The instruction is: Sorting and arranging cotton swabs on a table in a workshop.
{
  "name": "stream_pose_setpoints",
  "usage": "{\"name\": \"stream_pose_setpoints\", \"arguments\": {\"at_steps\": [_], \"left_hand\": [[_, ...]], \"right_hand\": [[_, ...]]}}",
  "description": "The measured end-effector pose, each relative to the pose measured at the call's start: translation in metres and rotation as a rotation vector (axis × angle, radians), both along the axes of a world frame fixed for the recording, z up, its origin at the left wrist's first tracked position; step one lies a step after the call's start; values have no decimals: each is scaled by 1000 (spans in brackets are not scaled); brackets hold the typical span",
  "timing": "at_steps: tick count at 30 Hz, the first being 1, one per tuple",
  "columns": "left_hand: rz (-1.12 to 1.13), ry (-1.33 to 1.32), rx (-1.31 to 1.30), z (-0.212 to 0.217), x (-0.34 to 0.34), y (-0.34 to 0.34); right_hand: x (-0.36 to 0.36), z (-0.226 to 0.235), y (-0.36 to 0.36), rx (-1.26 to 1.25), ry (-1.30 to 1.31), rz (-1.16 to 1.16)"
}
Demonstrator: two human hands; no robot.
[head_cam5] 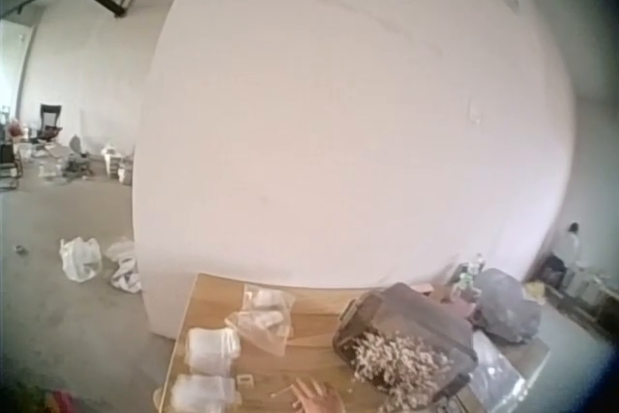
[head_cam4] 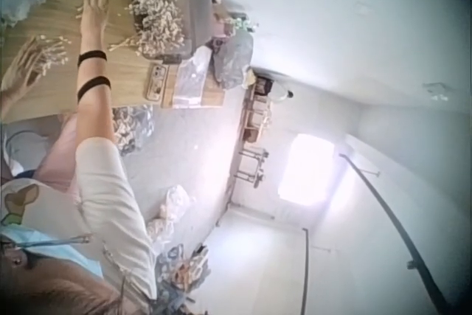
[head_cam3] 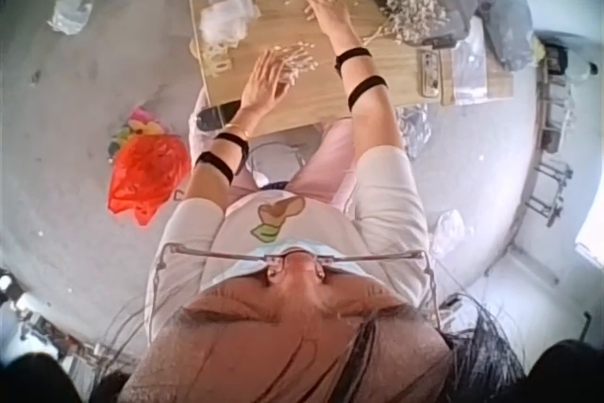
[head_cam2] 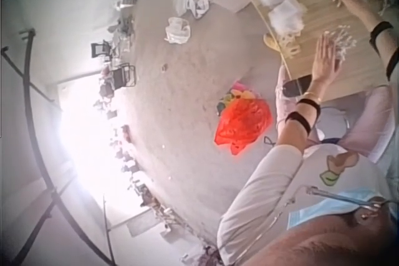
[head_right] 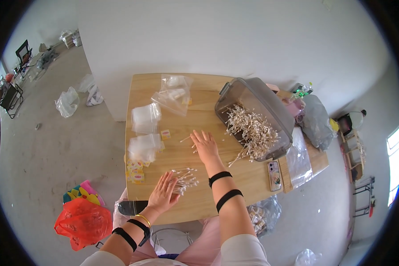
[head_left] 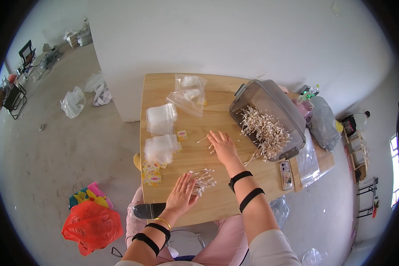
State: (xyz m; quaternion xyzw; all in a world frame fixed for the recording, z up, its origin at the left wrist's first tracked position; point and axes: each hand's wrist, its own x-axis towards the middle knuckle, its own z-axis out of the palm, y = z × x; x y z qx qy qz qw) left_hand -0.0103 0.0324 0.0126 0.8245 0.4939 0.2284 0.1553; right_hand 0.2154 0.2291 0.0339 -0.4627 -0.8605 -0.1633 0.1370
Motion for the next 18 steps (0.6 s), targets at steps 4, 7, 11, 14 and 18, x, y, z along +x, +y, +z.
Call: {"name": "stream_pose_setpoints", "arguments": {"at_steps": [4, 7, 11, 14, 18], "left_hand": [[3, 1, -12, 1, -4, -2], [7, 5, -17, 1, -5, -3], [-5, -31, -16, 2, -2, -2], [16, -28, -6, -1, -3, -2], [43, 16, -9, -1, -8, -4]], "right_hand": [[-15, 8, 18, -216, -68, -5], [-19, 18, 15, -318, -196, -58], [-22, 16, -12, -349, -181, -25], [-40, 12, -41, -405, -186, 69], [-35, 27, -51, -493, 194, -109]]}}
